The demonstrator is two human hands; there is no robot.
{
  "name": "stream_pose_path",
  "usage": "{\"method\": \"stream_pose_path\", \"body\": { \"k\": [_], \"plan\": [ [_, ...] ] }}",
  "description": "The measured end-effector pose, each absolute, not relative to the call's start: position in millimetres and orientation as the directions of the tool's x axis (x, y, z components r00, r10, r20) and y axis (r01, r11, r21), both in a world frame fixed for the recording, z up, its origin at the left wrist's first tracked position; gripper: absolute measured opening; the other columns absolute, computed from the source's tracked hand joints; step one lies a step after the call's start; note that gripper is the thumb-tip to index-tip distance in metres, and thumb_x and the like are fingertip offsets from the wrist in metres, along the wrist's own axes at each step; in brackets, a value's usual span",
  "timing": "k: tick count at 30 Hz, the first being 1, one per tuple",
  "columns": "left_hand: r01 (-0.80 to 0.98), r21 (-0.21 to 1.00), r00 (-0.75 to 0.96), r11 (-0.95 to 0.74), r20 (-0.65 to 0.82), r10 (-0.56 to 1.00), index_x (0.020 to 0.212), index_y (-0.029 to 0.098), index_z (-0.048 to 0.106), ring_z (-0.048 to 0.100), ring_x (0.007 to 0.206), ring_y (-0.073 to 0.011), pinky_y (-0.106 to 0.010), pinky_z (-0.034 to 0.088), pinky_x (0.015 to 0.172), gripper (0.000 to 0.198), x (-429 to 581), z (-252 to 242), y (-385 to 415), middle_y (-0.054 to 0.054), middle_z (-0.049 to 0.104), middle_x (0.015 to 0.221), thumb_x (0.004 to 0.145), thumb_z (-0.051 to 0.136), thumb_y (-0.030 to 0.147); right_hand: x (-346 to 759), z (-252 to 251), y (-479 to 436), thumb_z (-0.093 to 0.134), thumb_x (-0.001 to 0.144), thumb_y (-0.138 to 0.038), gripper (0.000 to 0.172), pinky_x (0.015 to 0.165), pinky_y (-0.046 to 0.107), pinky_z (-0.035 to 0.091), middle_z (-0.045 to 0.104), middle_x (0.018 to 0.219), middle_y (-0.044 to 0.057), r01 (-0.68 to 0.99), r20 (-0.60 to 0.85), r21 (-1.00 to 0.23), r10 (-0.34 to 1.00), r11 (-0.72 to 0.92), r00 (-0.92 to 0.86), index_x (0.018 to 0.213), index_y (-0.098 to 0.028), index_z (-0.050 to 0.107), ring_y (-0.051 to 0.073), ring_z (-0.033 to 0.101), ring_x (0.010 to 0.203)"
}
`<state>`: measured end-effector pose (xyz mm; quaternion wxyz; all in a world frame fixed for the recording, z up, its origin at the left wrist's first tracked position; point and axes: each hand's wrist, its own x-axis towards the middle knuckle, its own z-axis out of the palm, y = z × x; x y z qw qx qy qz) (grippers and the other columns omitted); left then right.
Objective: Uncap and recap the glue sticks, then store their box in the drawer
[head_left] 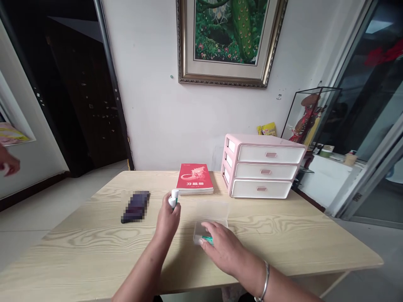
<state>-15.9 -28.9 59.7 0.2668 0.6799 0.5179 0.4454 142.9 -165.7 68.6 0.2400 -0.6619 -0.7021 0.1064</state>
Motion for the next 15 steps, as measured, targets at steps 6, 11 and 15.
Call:
{"method": "stream_pose_path", "body": {
  "k": [6, 11, 15],
  "plan": [
    [0.843, 0.273, 0.398, -0.464, 0.264, 0.878, 0.124, 0.025, 0.055, 0.061, 0.102, -0.026, -0.034, 0.042, 0.087, 0.045, -5, 44, 20, -0.01, 0.064, 0.108, 0.082, 0.049, 0.01, 160, 56, -170, 0.055, 0.09, -0.03, 0.027, 0.091, 0.038, 0.043, 0.067, 0.106, 0.011, 0.959, 0.113, -0.254, 0.989, 0.125, -0.098, 0.114, -0.019, 0.063, 0.028, 0.06, 0.102],
    [0.829, 0.169, 0.493, -0.533, 0.229, 0.839, 0.124, 0.022, 0.056, 0.057, 0.109, -0.0278, -0.038, 0.04, 0.092, 0.041, 23, 32, 33, -0.013, 0.063, 0.113, 0.085, 0.047, 0.012, 159, 52, -169, 0.055, 0.09, -0.022, 0.018, 0.087, 0.04, 0.044, 0.065, 0.101, 0.01, 0.971, 0.134, -0.173, 0.981, 0.162, -0.14, 0.104, -0.019, 0.065, 0.028, 0.059, 0.097],
    [0.805, 0.163, 0.532, -0.571, 0.229, 0.815, 0.128, 0.017, 0.055, 0.054, 0.115, -0.033, -0.044, 0.04, 0.095, 0.041, 34, 27, 42, -0.018, 0.061, 0.119, 0.088, 0.051, 0.024, 162, 50, -166, 0.059, 0.087, -0.021, 0.014, 0.092, 0.04, 0.043, 0.063, 0.103, 0.01, 0.97, 0.128, -0.201, 0.985, 0.137, -0.113, 0.099, -0.02, 0.066, 0.027, 0.058, 0.1]
  ]
}}
